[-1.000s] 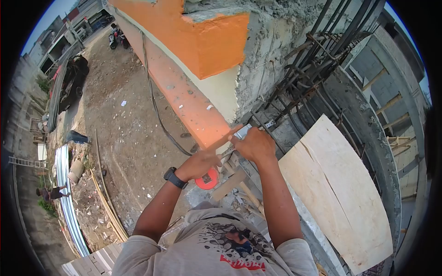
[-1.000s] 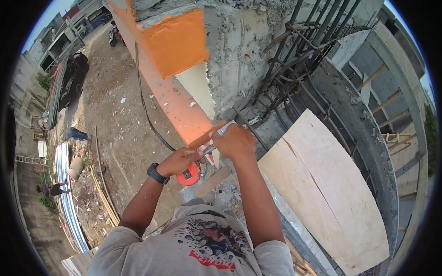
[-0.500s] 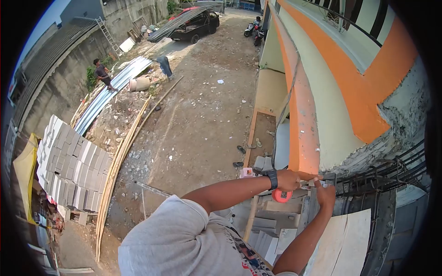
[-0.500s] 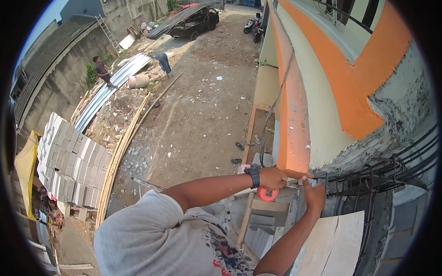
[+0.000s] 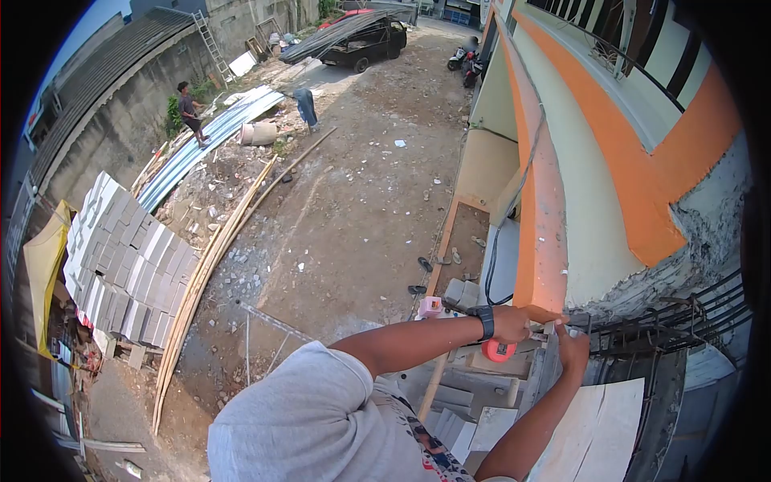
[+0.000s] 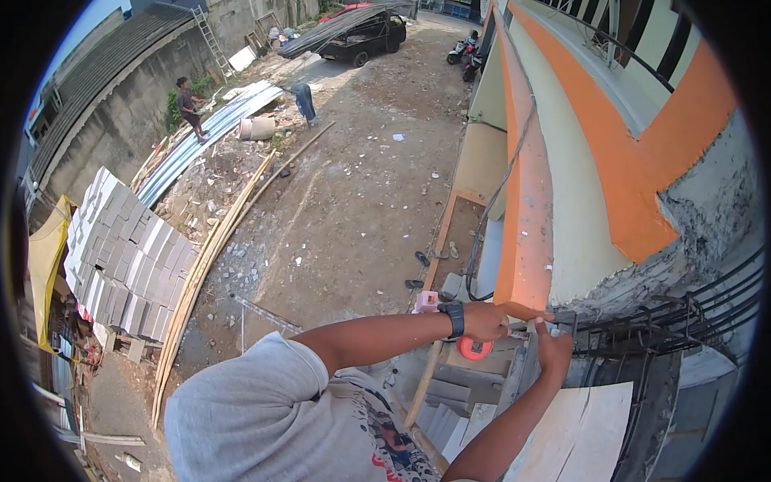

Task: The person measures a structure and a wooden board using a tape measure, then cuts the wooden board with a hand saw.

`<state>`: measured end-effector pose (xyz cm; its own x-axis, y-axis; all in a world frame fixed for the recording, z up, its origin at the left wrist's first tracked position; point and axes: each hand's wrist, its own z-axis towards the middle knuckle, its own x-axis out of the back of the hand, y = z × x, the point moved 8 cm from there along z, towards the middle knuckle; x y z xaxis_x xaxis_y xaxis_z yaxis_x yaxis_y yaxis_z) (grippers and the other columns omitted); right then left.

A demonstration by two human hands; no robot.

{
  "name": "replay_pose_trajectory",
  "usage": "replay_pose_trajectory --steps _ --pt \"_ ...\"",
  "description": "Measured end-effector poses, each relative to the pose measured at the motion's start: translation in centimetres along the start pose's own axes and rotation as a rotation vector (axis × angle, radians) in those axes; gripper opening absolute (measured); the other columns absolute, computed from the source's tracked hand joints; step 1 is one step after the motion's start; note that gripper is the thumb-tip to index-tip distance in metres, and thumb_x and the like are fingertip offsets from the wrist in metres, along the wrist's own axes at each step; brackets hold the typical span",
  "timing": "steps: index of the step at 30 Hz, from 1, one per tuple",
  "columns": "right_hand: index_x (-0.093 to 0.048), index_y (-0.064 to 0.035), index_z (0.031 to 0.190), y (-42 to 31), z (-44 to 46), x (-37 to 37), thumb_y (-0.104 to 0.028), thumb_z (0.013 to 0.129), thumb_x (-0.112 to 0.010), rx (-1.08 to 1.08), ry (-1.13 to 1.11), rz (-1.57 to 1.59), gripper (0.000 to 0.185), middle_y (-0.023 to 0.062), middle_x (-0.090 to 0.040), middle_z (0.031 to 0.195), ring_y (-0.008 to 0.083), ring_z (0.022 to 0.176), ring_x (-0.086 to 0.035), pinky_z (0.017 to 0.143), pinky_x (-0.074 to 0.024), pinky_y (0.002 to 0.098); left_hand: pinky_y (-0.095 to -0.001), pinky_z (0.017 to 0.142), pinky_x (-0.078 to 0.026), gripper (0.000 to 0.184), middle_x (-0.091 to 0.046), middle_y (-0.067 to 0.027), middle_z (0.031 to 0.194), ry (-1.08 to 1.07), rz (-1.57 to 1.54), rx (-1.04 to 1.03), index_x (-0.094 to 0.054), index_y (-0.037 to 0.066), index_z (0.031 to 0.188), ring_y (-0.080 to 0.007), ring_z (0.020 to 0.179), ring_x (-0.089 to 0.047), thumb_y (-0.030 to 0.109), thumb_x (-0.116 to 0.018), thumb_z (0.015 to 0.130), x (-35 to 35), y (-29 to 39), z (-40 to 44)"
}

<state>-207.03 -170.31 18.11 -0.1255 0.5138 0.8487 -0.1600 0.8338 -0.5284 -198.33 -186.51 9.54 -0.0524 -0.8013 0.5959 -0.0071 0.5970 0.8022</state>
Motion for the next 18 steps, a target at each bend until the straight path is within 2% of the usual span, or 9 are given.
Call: replay_pose_trajectory --steps 18 --pt "-0.067 0.019 0.108 -0.88 -0.43 0.32 -0.047 0.084 -0.082 -0.013 -0.024 -0.017 0.071 0.0357 -0.071 0.107 0.044 0.104 -0.072 0.092 -0.0529 0.047 -0.0514 0.081 -0.053 0.044 -0.072 -0.02 0.089 -0.04 0.009 0.001 -0.075 0.006 0.092 -0.0393 0.088 -0.071 0.045 -0.057 0.1 -0.7 -0.4 0.11"
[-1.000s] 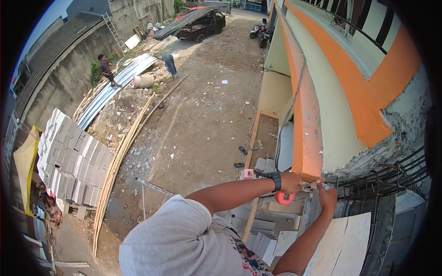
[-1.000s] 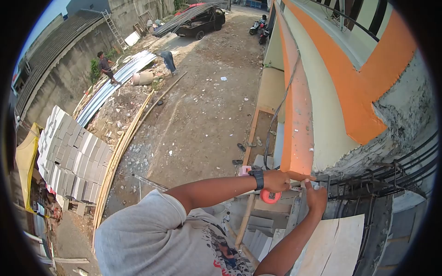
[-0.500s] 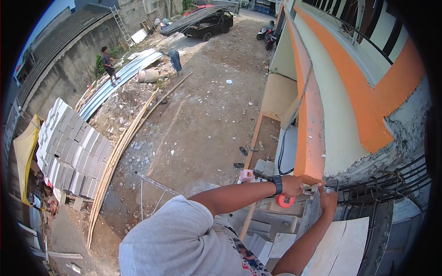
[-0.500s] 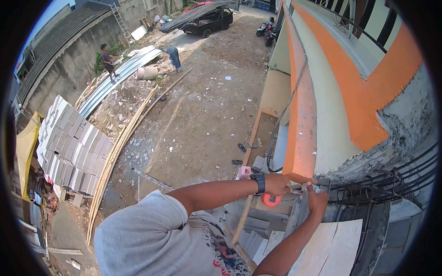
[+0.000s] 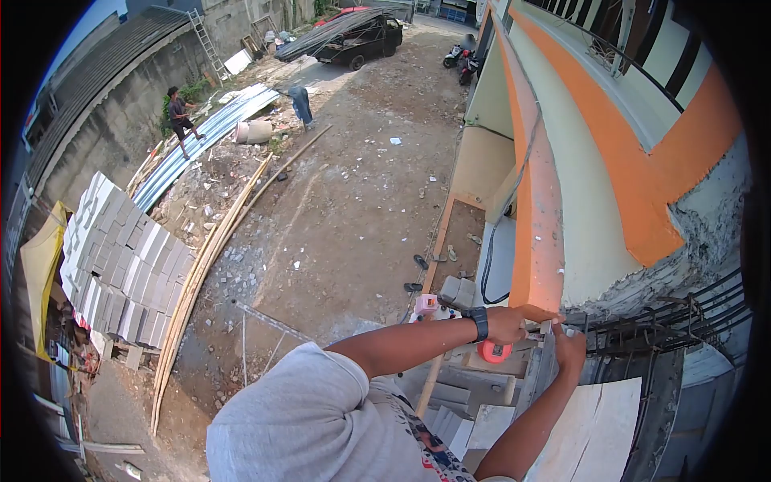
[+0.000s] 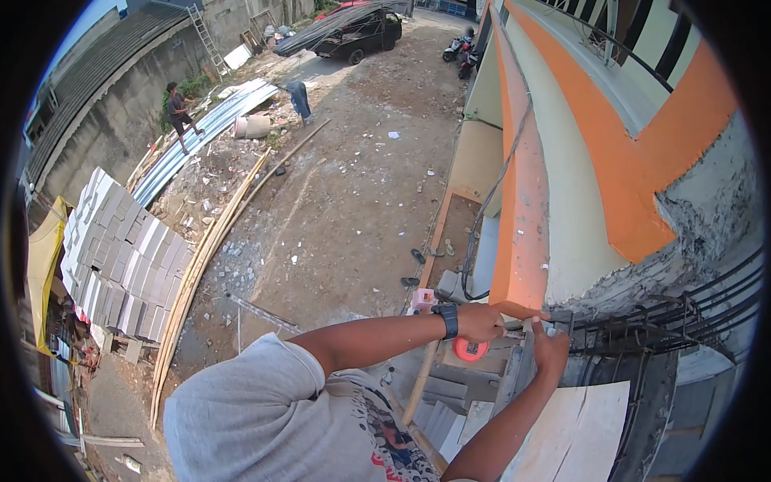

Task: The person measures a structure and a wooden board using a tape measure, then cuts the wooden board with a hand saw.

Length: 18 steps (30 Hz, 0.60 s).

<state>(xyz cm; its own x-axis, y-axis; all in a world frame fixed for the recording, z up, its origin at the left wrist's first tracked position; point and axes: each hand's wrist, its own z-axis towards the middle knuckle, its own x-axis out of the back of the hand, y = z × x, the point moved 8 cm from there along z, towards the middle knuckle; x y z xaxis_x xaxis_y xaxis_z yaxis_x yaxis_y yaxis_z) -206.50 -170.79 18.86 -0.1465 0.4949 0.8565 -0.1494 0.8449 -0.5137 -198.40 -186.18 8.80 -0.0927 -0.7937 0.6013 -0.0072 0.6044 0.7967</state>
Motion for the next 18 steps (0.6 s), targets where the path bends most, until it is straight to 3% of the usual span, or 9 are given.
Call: replay_pose_trajectory --steps 18 --pt "-0.07 0.0154 0.101 0.43 0.37 -0.08 -0.043 0.084 -0.081 0.03 0.031 0.004 0.062 0.0324 -0.073 0.099 0.042 0.097 -0.073 0.089 -0.0526 0.047 -0.0519 0.08 -0.052 0.044 -0.072 -0.0209 0.085 0.019 -0.023 0.017 -0.073 0.004 0.088 -0.0401 0.084 -0.07 0.044 -0.058 0.097 0.74 -0.67 -0.92"
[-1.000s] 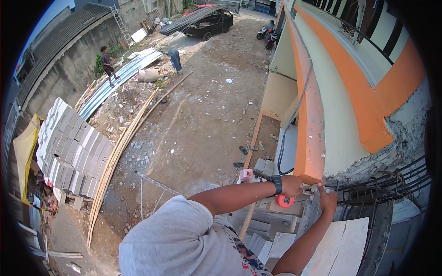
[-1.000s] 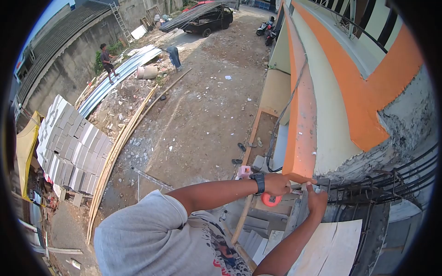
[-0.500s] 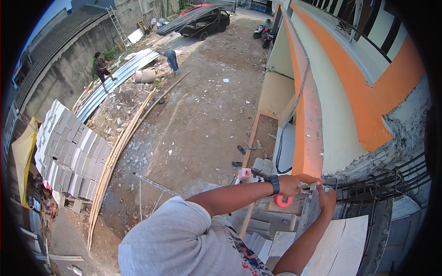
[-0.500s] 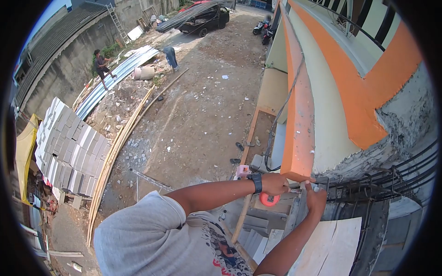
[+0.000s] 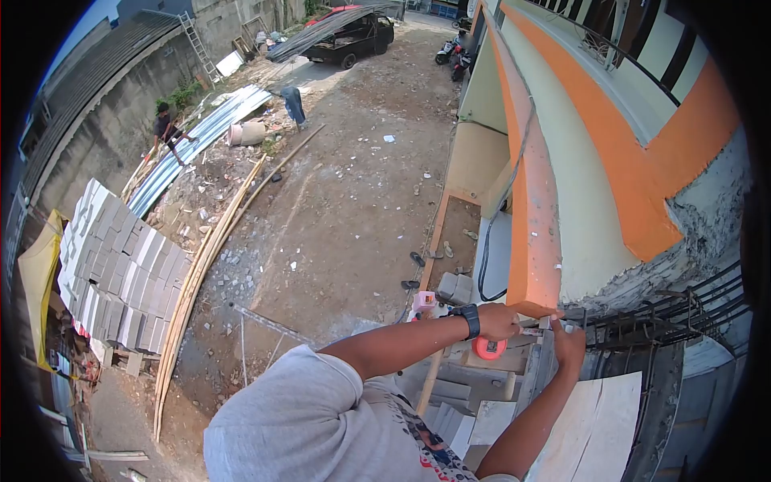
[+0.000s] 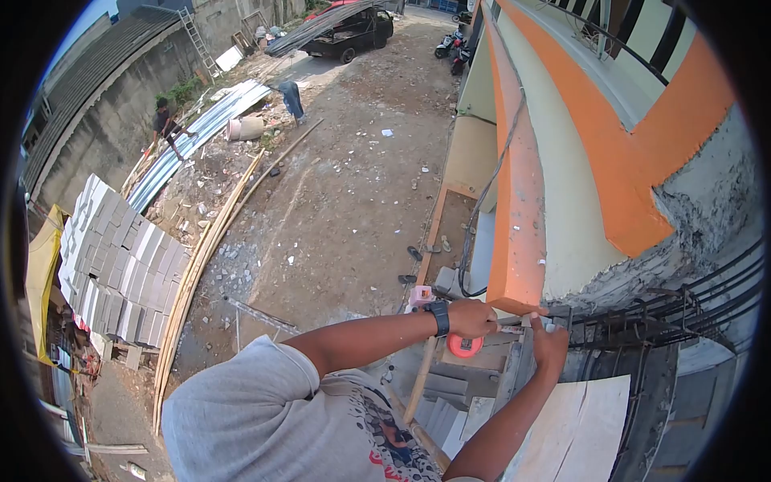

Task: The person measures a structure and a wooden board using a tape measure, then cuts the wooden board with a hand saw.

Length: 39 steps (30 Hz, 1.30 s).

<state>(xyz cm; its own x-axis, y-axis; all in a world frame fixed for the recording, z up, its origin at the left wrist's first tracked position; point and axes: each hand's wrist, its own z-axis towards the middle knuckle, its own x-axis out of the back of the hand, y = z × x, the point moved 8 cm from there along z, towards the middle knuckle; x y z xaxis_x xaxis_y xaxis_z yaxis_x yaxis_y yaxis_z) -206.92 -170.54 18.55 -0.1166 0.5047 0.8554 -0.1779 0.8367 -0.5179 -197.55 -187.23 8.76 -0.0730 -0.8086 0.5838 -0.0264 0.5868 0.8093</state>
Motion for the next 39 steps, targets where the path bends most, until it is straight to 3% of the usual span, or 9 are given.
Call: replay_pose_trajectory --steps 12,15,18,33,39 --pt "-0.07 0.0138 0.104 0.3 0.2 -0.2 -0.046 0.085 -0.08 -0.026 -0.021 0.011 0.064 0.0313 -0.073 0.103 0.042 0.098 -0.072 0.091 -0.0522 0.047 -0.0504 0.081 -0.053 0.043 -0.073 -0.0176 0.087 -0.014 -0.01 -0.004 -0.075 0.006 0.093 -0.0376 0.086 -0.07 0.044 -0.057 0.098 -0.4 -0.7 0.1" --pt "-0.057 0.0205 0.131 0.2 -0.1 -0.1 -0.059 0.083 -0.078 -0.104 -0.102 -0.048 0.095 0.0374 -0.062 0.133 0.0445 0.129 -0.06 0.109 -0.0451 0.0449 -0.0504 0.08 -0.052 0.042 -0.073 -0.0176 0.086 -0.017 -0.026 -0.015 -0.075 0.006 0.092 -0.0375 0.085 -0.07 0.044 -0.057 0.099 -0.6 -0.8 0.2" --pt "-0.053 0.0205 0.136 1.6 1.0 -0.9 -0.061 0.082 -0.078 -0.1 -0.071 -0.076 0.101 0.0378 -0.057 0.14 0.0441 0.135 -0.055 0.113 -0.042 0.0445 -0.0506 0.08 -0.052 0.042 -0.072 -0.018 0.085 -0.012 -0.045 -0.023 -0.074 0.006 0.092 -0.0378 0.084 -0.07 0.043 -0.057 0.099 -0.5 -0.9 0.1" --pt "-0.051 0.0187 0.139 2.0 0.9 -0.7 -0.058 0.082 -0.08 -0.12 -0.048 -0.081 0.1 0.0387 -0.055 0.141 0.0449 0.137 -0.054 0.115 -0.0415 0.0454 -0.05 0.081 -0.052 0.042 -0.072 -0.019 0.084 -0.026 -0.047 -0.001 -0.073 0.005 0.089 -0.0381 0.085 -0.07 0.043 -0.057 0.098 0.0 -0.8 0.2" --pt "-0.058 0.0199 0.13 0.1 -0.2 0.2 -0.053 0.082 -0.081 -0.106 -0.032 -0.043 0.09 0.0389 -0.063 0.13 0.0452 0.128 -0.061 0.11 -0.0456 0.045 -0.0491 0.082 -0.053 0.041 -0.074 -0.0178 0.087 -0.028 -0.016 0.019 -0.076 0.007 0.092 -0.0369 0.086 -0.071 0.043 -0.057 0.098 0.1 -1.3 0.6"
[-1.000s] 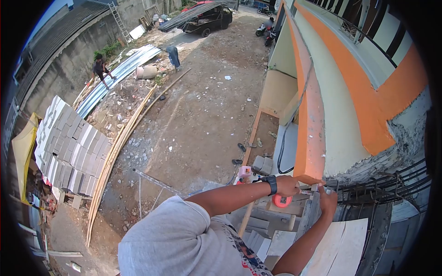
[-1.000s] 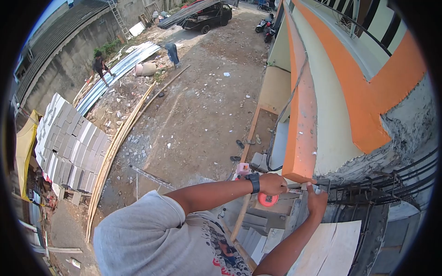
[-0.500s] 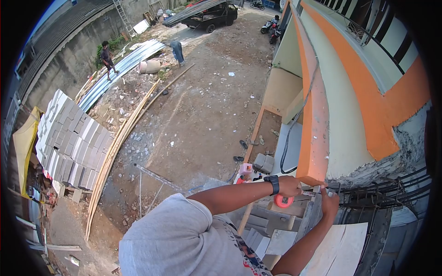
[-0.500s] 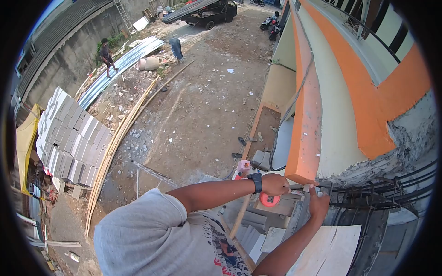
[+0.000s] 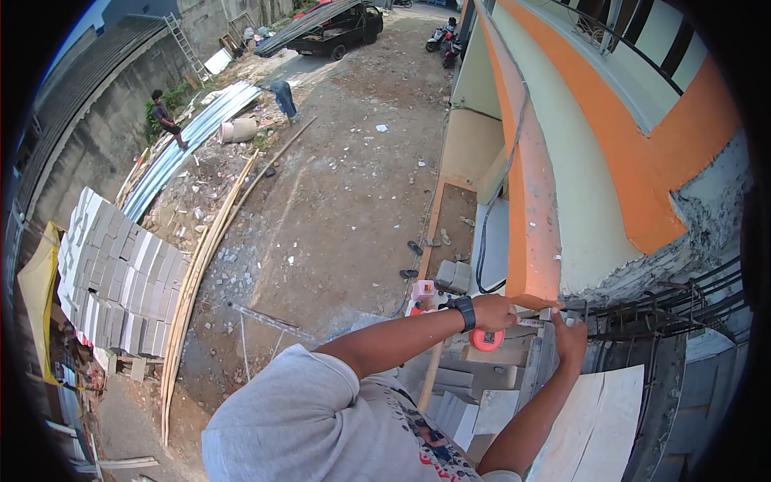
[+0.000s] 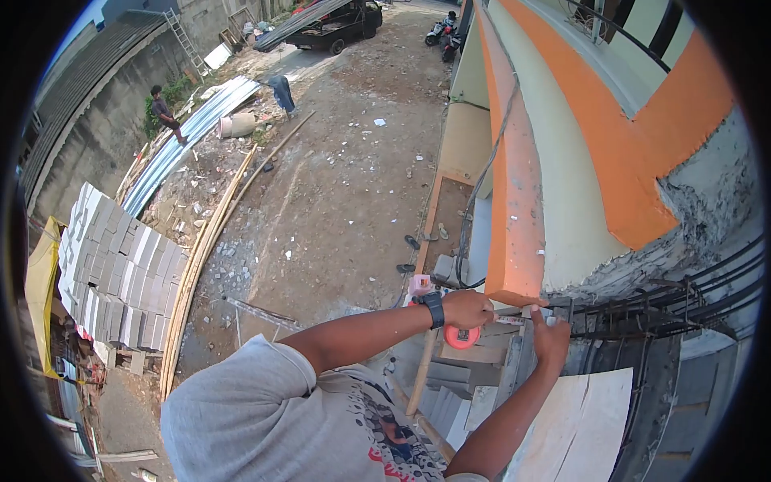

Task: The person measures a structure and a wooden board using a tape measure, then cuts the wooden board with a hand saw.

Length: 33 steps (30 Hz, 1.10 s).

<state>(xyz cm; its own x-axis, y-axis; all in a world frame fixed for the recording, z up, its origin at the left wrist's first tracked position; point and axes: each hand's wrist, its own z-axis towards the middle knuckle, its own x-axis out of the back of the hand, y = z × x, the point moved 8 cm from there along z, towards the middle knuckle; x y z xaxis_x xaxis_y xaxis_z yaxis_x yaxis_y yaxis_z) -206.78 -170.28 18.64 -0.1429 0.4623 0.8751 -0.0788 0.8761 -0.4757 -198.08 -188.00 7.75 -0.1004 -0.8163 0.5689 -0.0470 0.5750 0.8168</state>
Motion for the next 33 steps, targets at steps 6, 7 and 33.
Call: replay_pose_trajectory --steps 6,7,33 --pt "-0.064 0.0135 0.128 0.2 0.4 -0.5 -0.051 0.084 -0.079 0.023 -0.077 0.046 0.079 0.0333 -0.068 0.125 0.0432 0.122 -0.065 0.104 -0.0484 0.0437 -0.0463 0.082 -0.053 0.04 -0.075 -0.0148 0.089 -0.033 -0.026 0.011 -0.078 0.009 0.093 -0.0347 0.088 -0.071 0.043 -0.057 0.099 0.1 0.1 -0.2" --pt "-0.066 0.0119 0.126 0.3 0.4 -0.4 -0.05 0.085 -0.079 0.018 -0.063 0.025 0.076 0.0324 -0.069 0.123 0.043 0.12 -0.066 0.103 -0.0489 0.0436 -0.0458 0.082 -0.053 0.041 -0.075 -0.0145 0.089 -0.041 -0.039 0.012 -0.078 0.008 0.092 -0.0344 0.088 -0.071 0.042 -0.057 0.099 0.1 0.1 -0.2" --pt "-0.071 0.0081 0.107 0.6 -0.8 0.4 -0.066 0.084 -0.071 -0.179 -0.232 -0.04 0.078 0.03 -0.073 0.109 0.0418 0.104 -0.072 0.092 -0.055 0.0491 -0.0279 0.072 -0.053 0.035 -0.072 -0.0056 0.084 -0.29 -0.486 0.169 -0.072 -0.003 0.1 -0.0115 0.075 -0.066 0.027 -0.056 0.108 -0.1 0.1 0.0"
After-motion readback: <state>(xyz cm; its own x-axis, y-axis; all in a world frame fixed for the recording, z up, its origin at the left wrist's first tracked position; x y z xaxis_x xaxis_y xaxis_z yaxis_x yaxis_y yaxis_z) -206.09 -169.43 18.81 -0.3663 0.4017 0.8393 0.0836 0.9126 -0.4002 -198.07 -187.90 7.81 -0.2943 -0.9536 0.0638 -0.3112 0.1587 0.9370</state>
